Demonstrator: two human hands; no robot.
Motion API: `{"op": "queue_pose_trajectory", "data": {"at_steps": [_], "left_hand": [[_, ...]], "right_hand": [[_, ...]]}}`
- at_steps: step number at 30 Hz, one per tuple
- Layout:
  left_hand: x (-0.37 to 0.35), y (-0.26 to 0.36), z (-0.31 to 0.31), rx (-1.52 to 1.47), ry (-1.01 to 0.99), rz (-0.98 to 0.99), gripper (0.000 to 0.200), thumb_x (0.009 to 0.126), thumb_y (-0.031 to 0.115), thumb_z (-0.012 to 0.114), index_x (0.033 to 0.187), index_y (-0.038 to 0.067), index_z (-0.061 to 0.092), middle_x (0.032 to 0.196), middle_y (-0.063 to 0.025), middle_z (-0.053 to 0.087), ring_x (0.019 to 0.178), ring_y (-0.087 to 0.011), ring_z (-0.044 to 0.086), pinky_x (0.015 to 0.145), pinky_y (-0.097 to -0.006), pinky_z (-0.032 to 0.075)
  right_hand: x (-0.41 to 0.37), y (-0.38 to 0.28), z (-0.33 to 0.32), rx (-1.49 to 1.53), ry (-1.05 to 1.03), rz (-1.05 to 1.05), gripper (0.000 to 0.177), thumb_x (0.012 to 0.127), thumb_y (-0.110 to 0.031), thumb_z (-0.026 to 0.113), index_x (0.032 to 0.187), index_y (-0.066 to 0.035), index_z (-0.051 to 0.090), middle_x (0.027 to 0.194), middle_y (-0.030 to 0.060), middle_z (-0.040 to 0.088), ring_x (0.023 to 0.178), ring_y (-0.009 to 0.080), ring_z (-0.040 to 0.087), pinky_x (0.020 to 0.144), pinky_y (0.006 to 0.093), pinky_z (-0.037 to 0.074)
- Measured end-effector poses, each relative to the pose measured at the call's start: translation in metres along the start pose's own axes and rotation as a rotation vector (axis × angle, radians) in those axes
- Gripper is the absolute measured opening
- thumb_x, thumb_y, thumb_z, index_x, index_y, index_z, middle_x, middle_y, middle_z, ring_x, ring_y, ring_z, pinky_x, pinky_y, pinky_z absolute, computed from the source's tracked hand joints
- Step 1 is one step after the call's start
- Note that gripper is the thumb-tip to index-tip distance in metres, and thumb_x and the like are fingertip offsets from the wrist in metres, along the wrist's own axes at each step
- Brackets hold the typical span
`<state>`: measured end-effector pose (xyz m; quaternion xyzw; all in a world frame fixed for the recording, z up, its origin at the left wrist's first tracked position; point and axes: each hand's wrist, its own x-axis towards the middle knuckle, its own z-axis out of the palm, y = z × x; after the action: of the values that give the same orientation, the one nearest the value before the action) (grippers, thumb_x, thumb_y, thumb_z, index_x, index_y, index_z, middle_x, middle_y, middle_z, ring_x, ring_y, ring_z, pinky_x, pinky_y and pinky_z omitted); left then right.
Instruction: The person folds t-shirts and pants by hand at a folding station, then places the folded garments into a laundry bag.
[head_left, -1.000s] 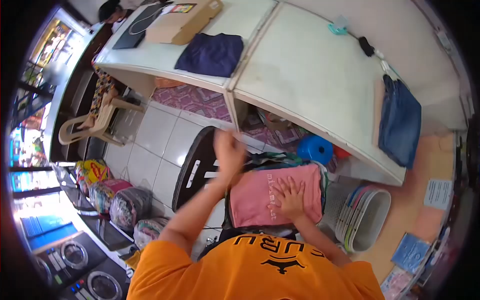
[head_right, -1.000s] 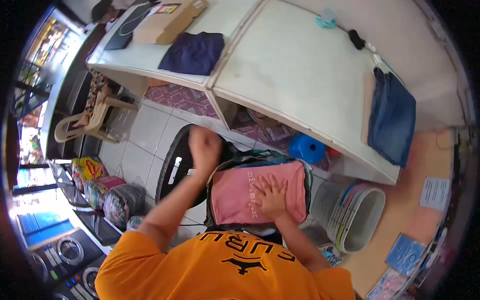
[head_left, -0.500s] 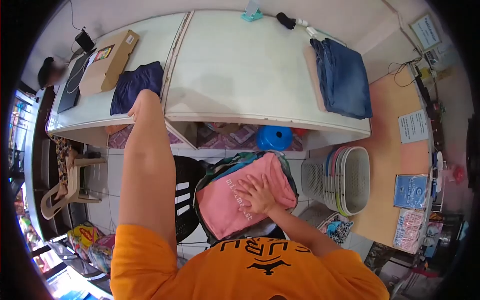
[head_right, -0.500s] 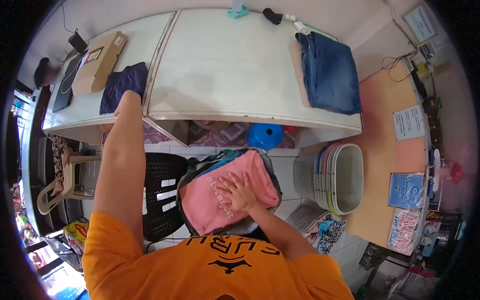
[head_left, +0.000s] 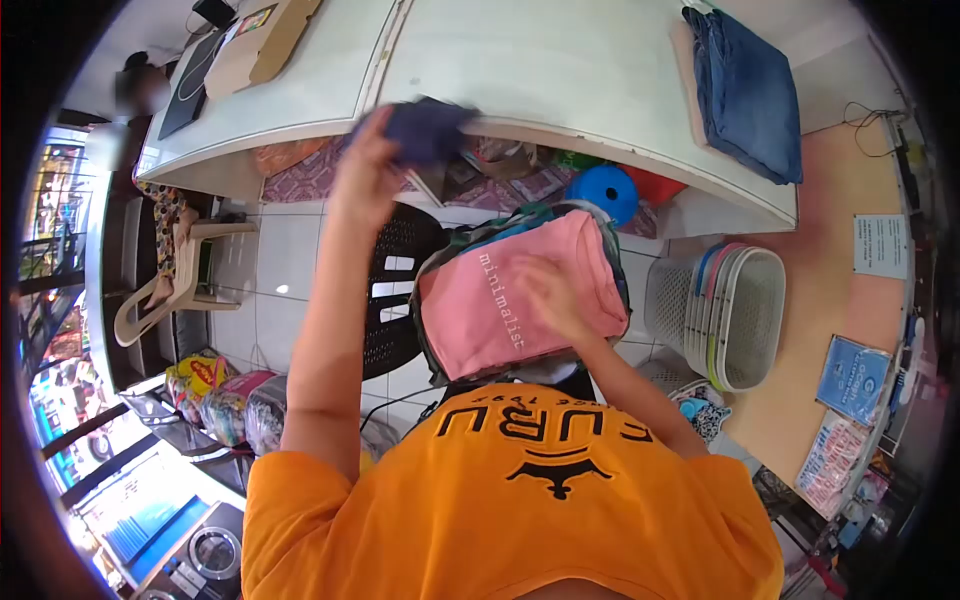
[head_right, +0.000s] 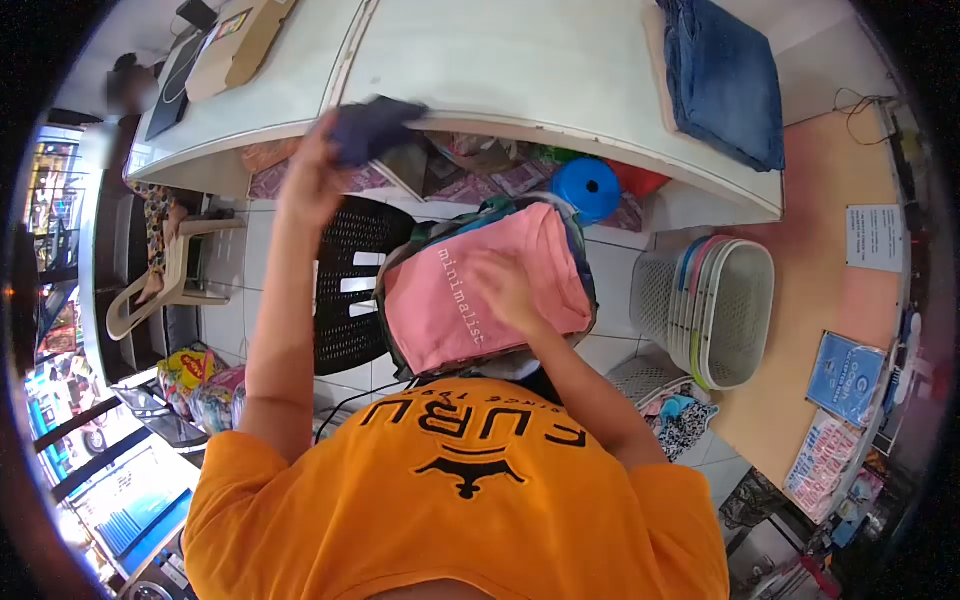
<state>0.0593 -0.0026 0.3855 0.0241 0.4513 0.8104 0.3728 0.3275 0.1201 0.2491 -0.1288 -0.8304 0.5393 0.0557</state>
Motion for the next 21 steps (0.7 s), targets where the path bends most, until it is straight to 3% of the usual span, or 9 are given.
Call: {"op": "queue_pose_trajectory", "data": {"at_steps": [1, 3, 5, 9, 11, 14, 17, 19, 21], "left_hand": [[-0.032, -0.012, 0.019, 0.039, -0.054, -0.08, 0.061, 0.068, -0.008, 0.045, 0.127, 0.005, 0.038, 0.106, -0.0077, 0.052, 0.091, -0.0158, 0.053, 0.075, -0.0281, 0.045], [-0.071, -0.047, 0.035, 0.174, -0.264, -0.188, 0.063, 0.066, -0.01, 0.046, 0.127, 0.005, 0.04, 0.113, -0.0066, 0.051, 0.094, -0.0125, 0.052, 0.079, -0.0242, 0.043], [-0.097, -0.074, 0.04, 0.121, -0.435, -0.444, 0.068, 0.064, -0.011, 0.048, 0.129, 0.007, 0.038, 0.119, -0.0057, 0.048, 0.097, -0.0118, 0.052, 0.083, -0.0219, 0.04], [-0.114, -0.085, 0.024, 0.537, -0.581, -0.426, 0.072, 0.062, -0.012, 0.048, 0.13, 0.005, 0.035, 0.128, -0.0069, 0.04, 0.111, -0.0131, 0.042, 0.088, -0.0212, 0.035], [-0.128, -0.082, 0.013, 0.889, -0.66, -0.196, 0.073, 0.062, -0.013, 0.048, 0.131, 0.006, 0.034, 0.132, -0.0083, 0.035, 0.116, -0.0135, 0.038, 0.09, -0.0207, 0.032], [-0.155, -0.106, -0.005, 0.804, -0.402, -0.218, 0.077, 0.061, -0.014, 0.05, 0.132, 0.006, 0.032, 0.133, -0.0105, 0.032, 0.12, -0.0174, 0.034, 0.095, -0.0234, 0.029], [-0.18, -0.166, -0.057, 0.882, -0.226, -0.214, 0.072, 0.062, -0.011, 0.052, 0.129, 0.009, 0.036, 0.133, -0.0121, 0.033, 0.115, -0.0221, 0.039, 0.092, -0.0269, 0.034], [-0.177, -0.178, -0.065, 0.859, -0.086, -0.29, 0.068, 0.062, -0.008, 0.053, 0.127, 0.011, 0.04, 0.131, -0.0136, 0.034, 0.11, -0.0253, 0.045, 0.089, -0.0295, 0.038], [-0.179, -0.182, -0.052, 1.384, 0.178, 0.319, 0.06, 0.062, -0.006, 0.056, 0.119, 0.01, 0.046, 0.131, -0.0143, 0.032, 0.11, -0.0305, 0.042, 0.09, -0.0343, 0.037]], "right_hand": [[0.0, -0.001, -0.003, 0.007, -0.002, 0.003, 0.055, 0.078, -0.051, 0.048, 0.119, -0.015, 0.047, 0.12, 0.0065, 0.049, 0.115, 0.0283, 0.041, 0.097, 0.05, 0.027], [0.001, -0.013, -0.014, 1.405, -0.035, 0.453, 0.074, 0.078, -0.064, 0.036, 0.124, -0.007, 0.04, 0.12, 0.0082, 0.049, 0.11, 0.0247, 0.048, 0.094, 0.0373, 0.036], [-0.003, -0.051, -0.022, 1.723, 0.117, 0.408, 0.081, 0.076, -0.07, 0.031, 0.13, -0.009, 0.032, 0.127, 0.0097, 0.043, 0.112, 0.0254, 0.045, 0.095, 0.0403, 0.036], [-0.045, -0.033, -0.037, 1.699, 0.299, 0.321, 0.065, 0.082, -0.049, 0.042, 0.131, -0.009, 0.03, 0.128, 0.0102, 0.041, 0.114, 0.0257, 0.043, 0.096, 0.0402, 0.035], [-0.052, -0.045, -0.045, 1.699, 0.312, 0.33, 0.059, 0.083, -0.037, 0.052, 0.131, -0.008, 0.031, 0.126, 0.0093, 0.043, 0.114, 0.0256, 0.043, 0.097, 0.0402, 0.034], [-0.061, -0.044, -0.039, 1.193, 0.374, 0.436, 0.052, 0.073, -0.003, 0.06, 0.121, -0.001, 0.041, 0.112, 0.01, 0.052, 0.1, 0.0208, 0.052, 0.09, 0.0318, 0.039], [-0.08, 0.015, -0.01, 0.834, 0.429, 0.64, 0.041, 0.075, 0.001, 0.055, 0.115, -0.002, 0.043, 0.105, 0.0088, 0.054, 0.093, 0.0197, 0.054, 0.083, 0.034, 0.046], [-0.083, 0.014, -0.006, 0.785, 0.478, 0.536, 0.034, 0.069, -0.001, 0.06, 0.101, 0.001, 0.051, 0.095, 0.0072, 0.056, 0.088, 0.0158, 0.053, 0.079, 0.0277, 0.041], [-0.089, 0.003, -0.011, 0.501, 0.417, 0.599, 0.035, 0.068, -0.002, 0.062, 0.101, 0.002, 0.049, 0.093, 0.0091, 0.057, 0.088, 0.0164, 0.053, 0.08, 0.0273, 0.04]]}}
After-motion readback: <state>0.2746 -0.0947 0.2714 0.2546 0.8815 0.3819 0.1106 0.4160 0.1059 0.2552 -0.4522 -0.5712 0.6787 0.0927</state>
